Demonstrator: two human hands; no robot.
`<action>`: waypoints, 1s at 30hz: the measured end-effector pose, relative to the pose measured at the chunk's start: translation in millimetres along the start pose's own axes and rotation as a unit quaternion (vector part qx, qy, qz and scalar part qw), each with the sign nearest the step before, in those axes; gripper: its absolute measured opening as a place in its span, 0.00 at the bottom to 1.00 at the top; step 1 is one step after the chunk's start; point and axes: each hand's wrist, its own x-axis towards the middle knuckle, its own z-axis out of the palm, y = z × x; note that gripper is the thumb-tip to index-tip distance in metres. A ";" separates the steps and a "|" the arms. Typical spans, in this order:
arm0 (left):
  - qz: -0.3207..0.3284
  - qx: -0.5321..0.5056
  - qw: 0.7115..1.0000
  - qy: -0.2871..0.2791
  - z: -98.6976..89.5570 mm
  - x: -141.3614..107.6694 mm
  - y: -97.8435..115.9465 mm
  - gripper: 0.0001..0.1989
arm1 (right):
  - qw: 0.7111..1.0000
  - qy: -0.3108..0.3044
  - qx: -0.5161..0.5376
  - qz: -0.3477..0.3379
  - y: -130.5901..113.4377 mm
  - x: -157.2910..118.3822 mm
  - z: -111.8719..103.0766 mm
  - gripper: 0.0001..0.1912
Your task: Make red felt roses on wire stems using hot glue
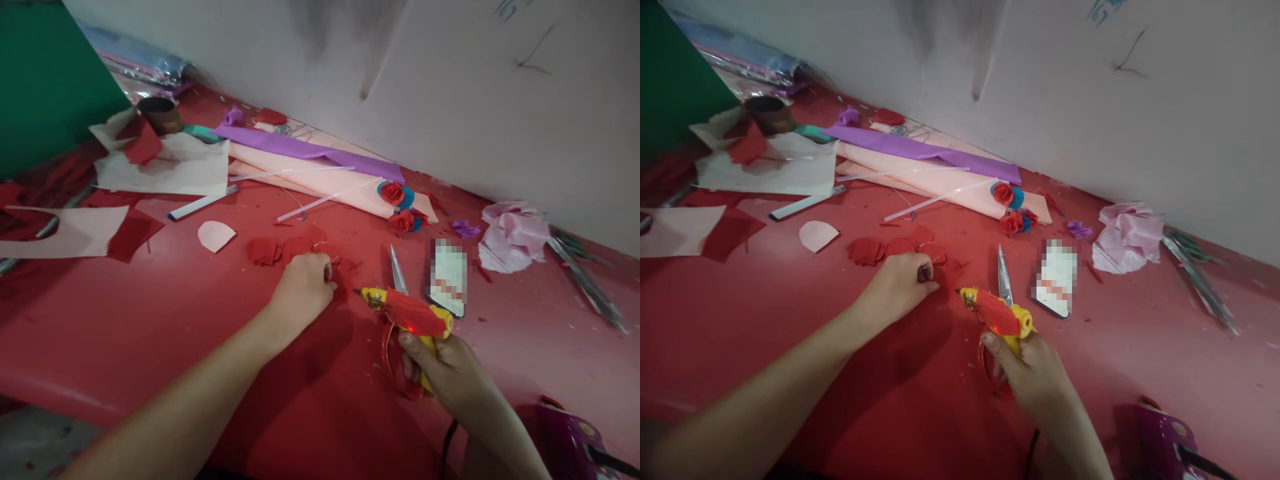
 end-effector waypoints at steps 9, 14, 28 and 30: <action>-0.005 -0.014 1.000 -0.007 -3.6 1.2 0.6 0.03 | 0.999 0.002 0.015 -0.033 1.7 2.2 6.3 0.26; -0.009 -0.010 1.000 -0.008 -3.8 2.0 1.4 0.03 | 0.997 -0.033 0.023 -0.067 1.3 5.0 11.5 0.26; 0.001 -0.002 1.000 0.001 -0.7 0.8 -1.5 0.03 | 0.996 -0.036 -0.031 -0.073 -2.3 7.7 14.0 0.26; 0.003 -0.005 1.000 0.003 -0.8 0.3 -1.5 0.03 | 0.997 -0.030 -0.023 -0.067 -2.4 8.2 13.8 0.26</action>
